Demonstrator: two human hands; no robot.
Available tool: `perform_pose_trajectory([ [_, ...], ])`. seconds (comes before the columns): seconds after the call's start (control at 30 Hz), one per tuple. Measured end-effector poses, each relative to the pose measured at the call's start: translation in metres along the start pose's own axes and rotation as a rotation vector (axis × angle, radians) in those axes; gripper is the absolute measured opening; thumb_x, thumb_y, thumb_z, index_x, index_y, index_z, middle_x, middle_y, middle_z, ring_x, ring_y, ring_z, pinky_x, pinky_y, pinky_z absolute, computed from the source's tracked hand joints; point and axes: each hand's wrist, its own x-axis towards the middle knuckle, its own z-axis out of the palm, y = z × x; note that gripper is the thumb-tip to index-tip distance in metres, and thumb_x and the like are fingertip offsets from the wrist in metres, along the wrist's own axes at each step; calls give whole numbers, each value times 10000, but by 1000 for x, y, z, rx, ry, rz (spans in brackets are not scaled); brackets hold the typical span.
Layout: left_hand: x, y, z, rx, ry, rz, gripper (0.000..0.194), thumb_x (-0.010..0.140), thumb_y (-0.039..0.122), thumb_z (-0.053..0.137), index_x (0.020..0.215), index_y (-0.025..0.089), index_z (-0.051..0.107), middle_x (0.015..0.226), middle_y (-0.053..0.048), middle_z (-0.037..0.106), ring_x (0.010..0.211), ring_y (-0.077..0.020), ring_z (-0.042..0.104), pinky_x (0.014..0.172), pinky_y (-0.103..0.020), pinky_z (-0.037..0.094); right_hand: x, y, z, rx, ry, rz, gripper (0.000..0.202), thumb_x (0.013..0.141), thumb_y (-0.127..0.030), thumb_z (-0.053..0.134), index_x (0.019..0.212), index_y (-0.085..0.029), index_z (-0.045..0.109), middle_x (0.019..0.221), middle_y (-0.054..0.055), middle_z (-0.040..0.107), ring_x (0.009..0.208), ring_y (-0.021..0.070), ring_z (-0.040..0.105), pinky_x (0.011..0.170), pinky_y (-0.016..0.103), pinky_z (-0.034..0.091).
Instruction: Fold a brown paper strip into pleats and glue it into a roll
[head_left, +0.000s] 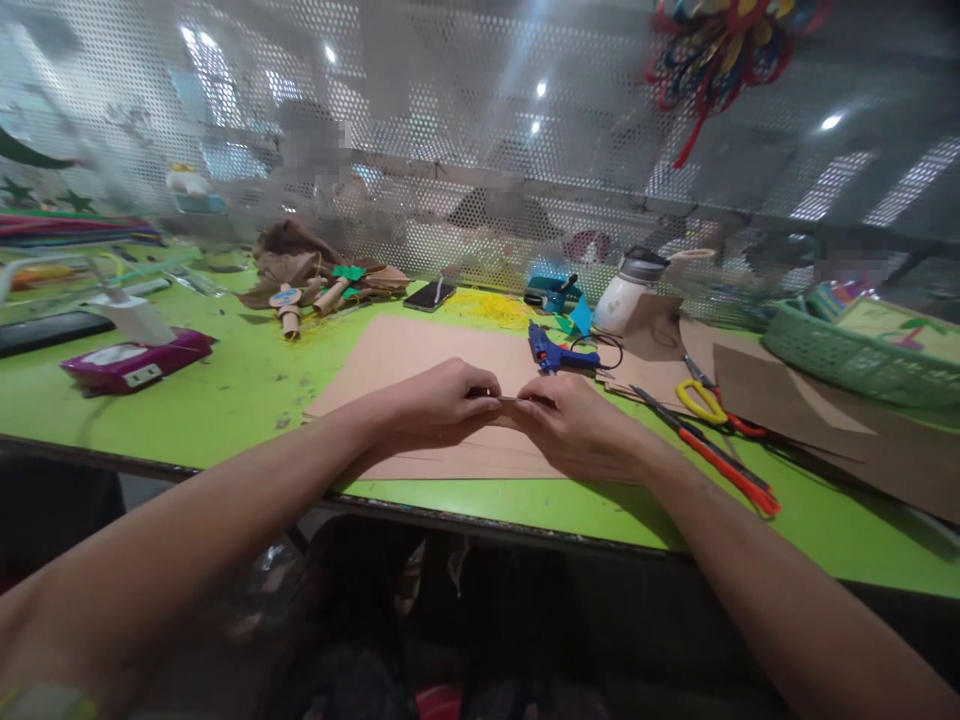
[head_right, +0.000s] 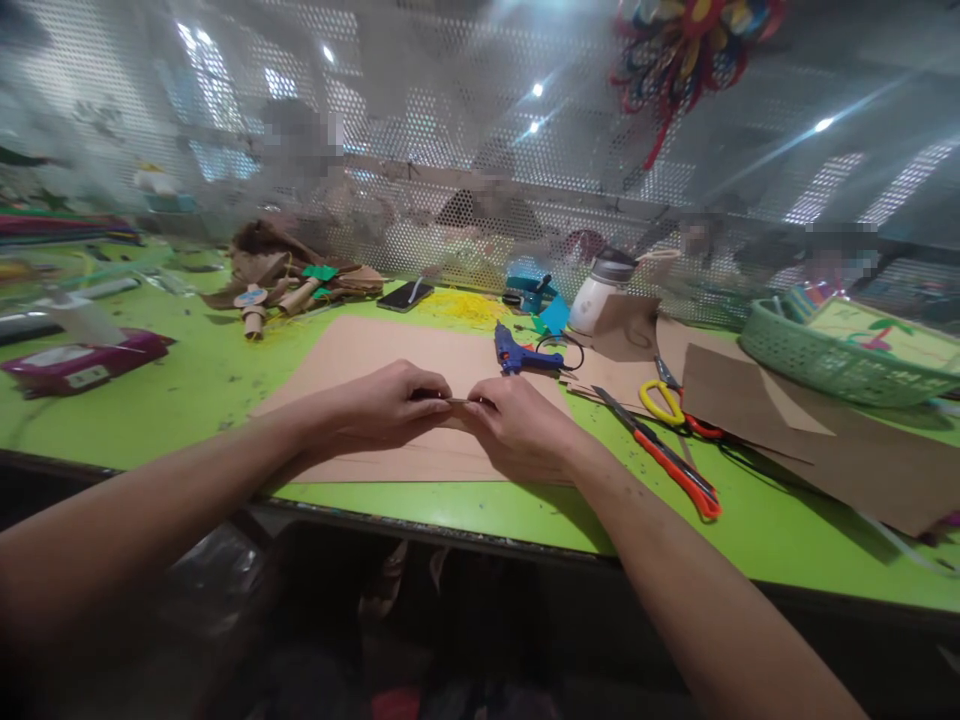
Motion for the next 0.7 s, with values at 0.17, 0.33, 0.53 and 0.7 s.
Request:
perform_pose_trajectory([
  [0.17, 1, 0, 0, 1, 4, -5, 278, 869, 328, 454, 944, 158, 661, 823, -44, 667, 676, -123, 542, 606, -223, 359, 1, 1, -2, -8, -4, 8, 342, 904, -337, 422, 678, -142, 590, 639, 47, 602, 546, 108, 437, 505, 248, 267],
  [0.33, 1, -1, -1, -12, -8, -4, 288, 874, 343, 450, 957, 163, 660, 846, -52, 676, 696, -130, 554, 622, -232, 364, 2, 3, -1, 6, -19, 9, 349, 906, -348, 412, 683, -147, 591, 634, 43, 601, 548, 109, 452, 507, 246, 274],
  [0.53, 0, 3, -1, -13, 5, -33, 299, 867, 350, 449, 927, 156, 668, 813, -46, 671, 664, -127, 542, 599, -232, 359, 4, 5, -1, 31, -26, 12, 334, 895, -334, 433, 680, -145, 605, 615, 37, 596, 548, 110, 442, 515, 246, 281],
  [0.7, -1, 3, 0, -4, 3, -24, 302, 864, 351, 450, 943, 160, 669, 829, -51, 673, 678, -134, 546, 607, -235, 365, 5, 5, -1, 36, -55, 15, 331, 895, -325, 426, 692, -143, 613, 611, 38, 599, 556, 113, 465, 522, 243, 290],
])
